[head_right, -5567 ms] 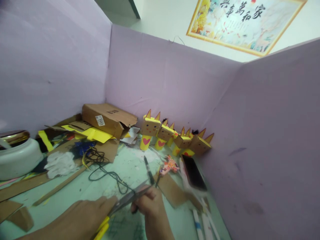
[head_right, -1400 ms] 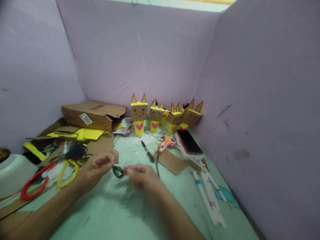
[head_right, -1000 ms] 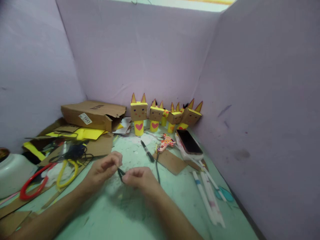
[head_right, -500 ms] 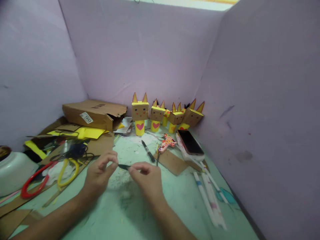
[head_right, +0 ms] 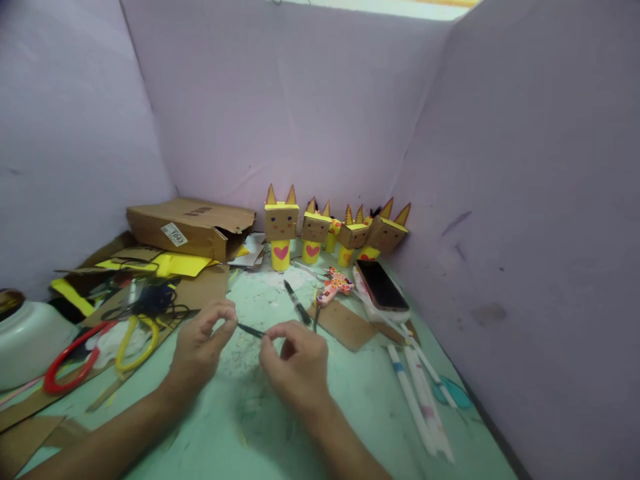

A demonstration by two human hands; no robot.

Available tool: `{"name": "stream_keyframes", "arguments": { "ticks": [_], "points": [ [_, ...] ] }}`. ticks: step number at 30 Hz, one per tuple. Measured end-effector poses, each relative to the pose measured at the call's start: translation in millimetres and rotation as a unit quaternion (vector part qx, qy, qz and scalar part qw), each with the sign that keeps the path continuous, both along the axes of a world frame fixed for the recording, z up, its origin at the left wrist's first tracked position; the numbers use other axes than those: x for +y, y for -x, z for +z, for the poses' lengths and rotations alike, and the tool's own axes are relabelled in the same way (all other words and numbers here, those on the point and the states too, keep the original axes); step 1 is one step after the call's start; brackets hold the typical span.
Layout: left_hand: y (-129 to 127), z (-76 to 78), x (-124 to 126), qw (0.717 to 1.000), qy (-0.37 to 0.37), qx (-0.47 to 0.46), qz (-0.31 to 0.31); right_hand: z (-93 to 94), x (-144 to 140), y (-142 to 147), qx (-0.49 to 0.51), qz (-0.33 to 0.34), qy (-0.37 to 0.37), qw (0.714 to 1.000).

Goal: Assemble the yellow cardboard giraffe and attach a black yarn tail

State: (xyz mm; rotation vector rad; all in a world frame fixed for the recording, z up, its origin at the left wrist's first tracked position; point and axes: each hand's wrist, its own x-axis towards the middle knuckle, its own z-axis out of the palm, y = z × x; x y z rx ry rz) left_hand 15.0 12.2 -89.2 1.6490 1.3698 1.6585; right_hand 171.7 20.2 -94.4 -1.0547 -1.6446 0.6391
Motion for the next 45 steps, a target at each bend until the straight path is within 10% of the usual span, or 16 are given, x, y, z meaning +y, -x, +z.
{"name": "stream_keyframes", "arguments": {
  "ticks": [5, 9, 16, 22, 45],
  "points": [
    [-4.7, -1.6, 7.3, 0.924, 0.18, -0.329, -0.068, -1.5, 9.3, 1.3, 0.099, 0.116, 0.133, 0.979],
    [-8.5, 0.1, 1.4, 0.881, 0.251, -0.382, -0.125, -9.3, 13.1, 3.9, 0.108, 0.094, 0.111, 0.983],
    [-6.4, 2.2, -4.4, 0.99, 0.123, -0.043, -0.049, -8.9, 13.8, -1.3, 0.201, 0.044, 0.158, 0.966],
    [-10.7, 2.8, -10.3, 0.992, 0.027, 0.11, -0.056, -6.0, 4.9, 6.9, 0.185, 0.202, 0.26, 0.926],
    [-14.4, -4.9, -11.3, 0.988, 0.067, -0.08, -0.109, -4.0, 7.7, 0.2, 0.236, 0.241, 0.371, 0.865]
  ]
}}
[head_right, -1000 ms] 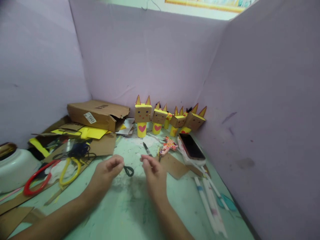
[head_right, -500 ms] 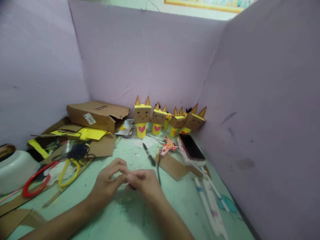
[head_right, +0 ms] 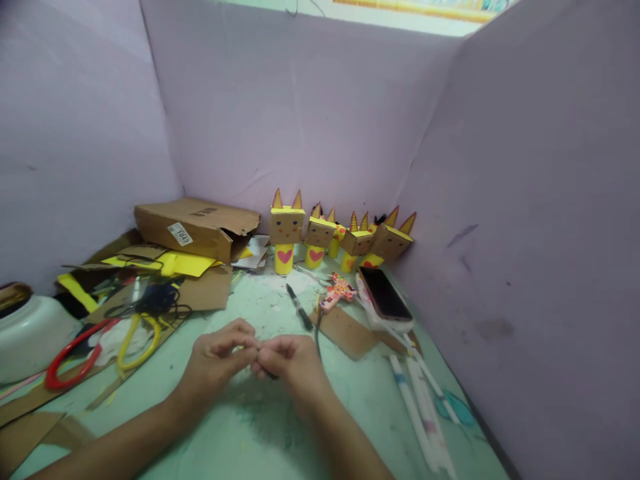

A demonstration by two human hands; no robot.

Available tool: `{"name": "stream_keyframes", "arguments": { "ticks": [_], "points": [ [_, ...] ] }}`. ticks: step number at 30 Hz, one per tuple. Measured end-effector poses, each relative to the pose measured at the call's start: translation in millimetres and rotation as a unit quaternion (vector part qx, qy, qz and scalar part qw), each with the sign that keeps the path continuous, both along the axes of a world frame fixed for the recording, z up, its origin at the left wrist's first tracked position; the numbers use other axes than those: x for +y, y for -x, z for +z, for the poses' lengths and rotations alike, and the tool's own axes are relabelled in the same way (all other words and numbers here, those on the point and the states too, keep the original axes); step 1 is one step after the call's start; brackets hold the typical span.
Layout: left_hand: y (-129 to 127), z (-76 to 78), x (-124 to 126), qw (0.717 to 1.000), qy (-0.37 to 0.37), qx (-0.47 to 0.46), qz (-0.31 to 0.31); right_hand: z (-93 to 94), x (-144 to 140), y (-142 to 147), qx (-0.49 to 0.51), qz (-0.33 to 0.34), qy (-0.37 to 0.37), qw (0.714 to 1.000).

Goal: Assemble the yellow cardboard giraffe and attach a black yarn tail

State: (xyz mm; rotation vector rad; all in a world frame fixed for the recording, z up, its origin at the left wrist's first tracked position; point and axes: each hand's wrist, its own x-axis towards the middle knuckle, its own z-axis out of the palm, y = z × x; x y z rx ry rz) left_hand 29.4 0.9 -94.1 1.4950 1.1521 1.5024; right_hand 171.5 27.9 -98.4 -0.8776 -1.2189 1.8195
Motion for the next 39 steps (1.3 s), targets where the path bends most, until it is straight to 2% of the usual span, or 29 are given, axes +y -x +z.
{"name": "stream_keyframes", "arguments": {
  "ticks": [7, 12, 15, 18, 22, 25, 27, 32, 39],
  "points": [
    [11.7, 7.3, 4.6, 0.995, -0.046, 0.079, 0.034, 2.1, 0.2, 0.2, 0.0, -0.042, 0.002, 0.999],
    [17.6, 11.3, 5.9, 0.991, -0.065, 0.114, -0.006, 1.7, 0.9, -0.6, 0.004, -0.042, 0.023, 0.999],
    [18.1, 13.2, 5.1, 0.989, -0.062, 0.132, -0.008, 1.3, 0.7, -0.6, 0.004, -0.042, 0.03, 0.999],
    [16.4, 11.9, 3.8, 0.983, -0.081, 0.167, 0.011, -0.1, 0.2, 0.3, 0.008, -0.041, 0.034, 0.999],
    [11.8, 5.9, 2.8, 0.966, -0.141, 0.216, 0.023, -2.6, -0.5, 1.9, 0.018, -0.04, 0.029, 0.999],
    [9.9, 3.6, 2.3, 0.961, -0.133, 0.239, 0.029, -2.8, -0.6, 2.4, 0.018, -0.039, 0.019, 0.999],
    [9.9, 3.6, 1.6, 0.96, -0.127, 0.248, 0.02, -2.3, -0.4, 2.5, 0.024, -0.036, 0.021, 0.999],
    [12.0, 2.4, -0.9, 0.957, -0.167, 0.238, -0.014, -2.8, 0.0, 2.7, 0.041, -0.039, 0.047, 0.997],
    [14.7, -1.1, 2.4, 0.963, -0.144, 0.224, -0.042, -1.7, -0.5, 4.1, 0.041, -0.021, 0.045, 0.998]
  ]
}}
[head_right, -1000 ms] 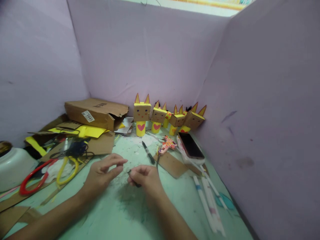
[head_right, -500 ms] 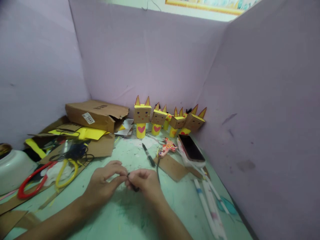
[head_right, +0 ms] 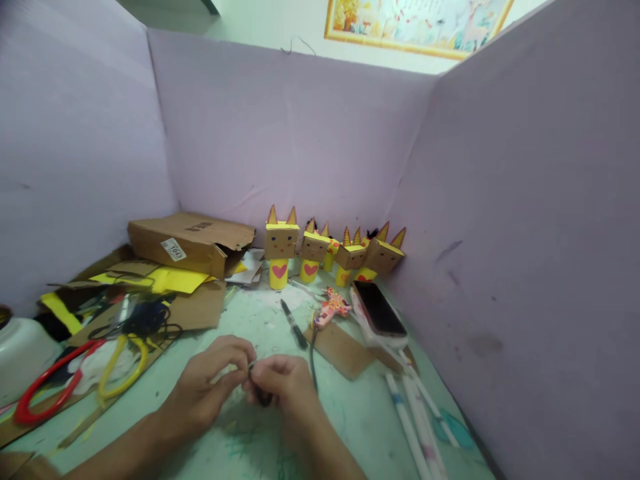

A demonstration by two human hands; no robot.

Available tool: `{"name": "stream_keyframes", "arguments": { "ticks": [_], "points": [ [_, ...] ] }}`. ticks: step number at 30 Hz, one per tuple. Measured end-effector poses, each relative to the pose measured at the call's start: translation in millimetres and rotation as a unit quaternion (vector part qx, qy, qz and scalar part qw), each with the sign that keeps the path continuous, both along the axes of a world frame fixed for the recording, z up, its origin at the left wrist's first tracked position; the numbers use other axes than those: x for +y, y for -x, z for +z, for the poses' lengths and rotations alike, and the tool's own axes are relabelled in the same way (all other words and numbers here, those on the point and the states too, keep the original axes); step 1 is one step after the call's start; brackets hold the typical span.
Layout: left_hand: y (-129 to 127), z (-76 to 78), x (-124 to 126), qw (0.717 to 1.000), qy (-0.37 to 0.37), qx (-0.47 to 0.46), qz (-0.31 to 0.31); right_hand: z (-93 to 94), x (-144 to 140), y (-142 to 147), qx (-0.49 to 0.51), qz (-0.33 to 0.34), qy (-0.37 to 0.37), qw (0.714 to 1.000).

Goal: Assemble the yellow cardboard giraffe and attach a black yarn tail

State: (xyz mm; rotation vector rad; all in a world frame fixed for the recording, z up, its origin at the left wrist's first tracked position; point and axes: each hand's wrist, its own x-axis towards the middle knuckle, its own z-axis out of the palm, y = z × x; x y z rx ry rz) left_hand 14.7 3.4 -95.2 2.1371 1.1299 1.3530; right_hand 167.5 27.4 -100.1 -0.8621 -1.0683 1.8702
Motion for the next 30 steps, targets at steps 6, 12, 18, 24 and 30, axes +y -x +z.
{"name": "stream_keyframes", "arguments": {
  "ticks": [6, 12, 18, 24, 30],
  "points": [
    [2.8, 3.0, 1.4, 0.998, 0.063, -0.013, 0.016, 2.2, -0.8, -0.5, 0.001, 0.002, 0.022, 1.0],
    [4.0, 8.5, 4.2, 0.99, 0.138, -0.03, 0.007, 4.2, 0.8, -2.7, 0.014, 0.024, 0.059, 0.998],
    [7.1, 12.2, 8.0, 0.986, 0.163, 0.018, -0.039, 4.3, 0.9, -3.1, -0.029, 0.04, 0.033, 0.998],
    [8.0, 9.6, 8.0, 0.992, 0.118, -0.021, 0.044, 5.3, 0.8, 0.6, 0.042, 0.0, 0.079, 0.996],
    [-1.4, 6.9, 4.0, 0.99, -0.03, -0.057, 0.127, 5.8, 3.6, 0.4, 0.094, -0.086, 0.129, 0.983]
  ]
}}
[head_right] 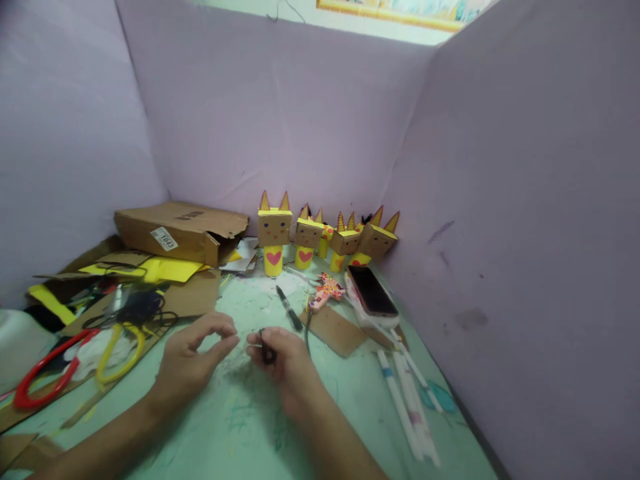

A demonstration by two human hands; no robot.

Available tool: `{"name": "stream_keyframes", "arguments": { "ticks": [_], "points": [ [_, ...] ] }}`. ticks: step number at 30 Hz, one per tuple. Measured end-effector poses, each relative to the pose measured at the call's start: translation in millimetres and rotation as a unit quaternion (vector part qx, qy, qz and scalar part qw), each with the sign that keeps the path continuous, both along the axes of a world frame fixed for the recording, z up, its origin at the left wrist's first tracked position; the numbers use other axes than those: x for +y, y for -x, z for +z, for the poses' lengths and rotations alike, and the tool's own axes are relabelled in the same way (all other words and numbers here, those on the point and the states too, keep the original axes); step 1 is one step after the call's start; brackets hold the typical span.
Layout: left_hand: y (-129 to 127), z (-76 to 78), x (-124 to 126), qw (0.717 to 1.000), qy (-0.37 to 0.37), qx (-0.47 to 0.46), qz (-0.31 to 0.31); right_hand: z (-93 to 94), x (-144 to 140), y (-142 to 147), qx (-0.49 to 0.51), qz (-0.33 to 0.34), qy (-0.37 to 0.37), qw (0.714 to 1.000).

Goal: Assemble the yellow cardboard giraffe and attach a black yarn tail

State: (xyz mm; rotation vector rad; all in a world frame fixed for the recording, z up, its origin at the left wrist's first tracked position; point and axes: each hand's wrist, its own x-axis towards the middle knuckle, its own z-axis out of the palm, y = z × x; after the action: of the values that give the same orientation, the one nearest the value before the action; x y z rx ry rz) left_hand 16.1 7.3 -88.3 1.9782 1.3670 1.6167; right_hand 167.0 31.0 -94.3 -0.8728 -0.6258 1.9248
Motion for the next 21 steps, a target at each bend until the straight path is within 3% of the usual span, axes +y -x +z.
{"name": "stream_keyframes", "arguments": {
  "ticks": [5, 13, 21],
  "points": [
    [-8.6, -9.1, -3.7, 0.992, -0.103, 0.066, 0.009, -1.0, -2.4, 5.7, 0.008, -0.006, -0.017, 1.0],
    [-12.4, -8.9, -4.1, 0.977, -0.155, 0.144, 0.029, -8.0, -5.8, 8.0, -0.021, 0.019, -0.099, 0.995],
    [-7.7, -12.3, -2.6, 0.947, -0.229, 0.224, 0.038, -10.7, -4.2, 4.2, -0.029, 0.018, -0.115, 0.993]
  ]
}}
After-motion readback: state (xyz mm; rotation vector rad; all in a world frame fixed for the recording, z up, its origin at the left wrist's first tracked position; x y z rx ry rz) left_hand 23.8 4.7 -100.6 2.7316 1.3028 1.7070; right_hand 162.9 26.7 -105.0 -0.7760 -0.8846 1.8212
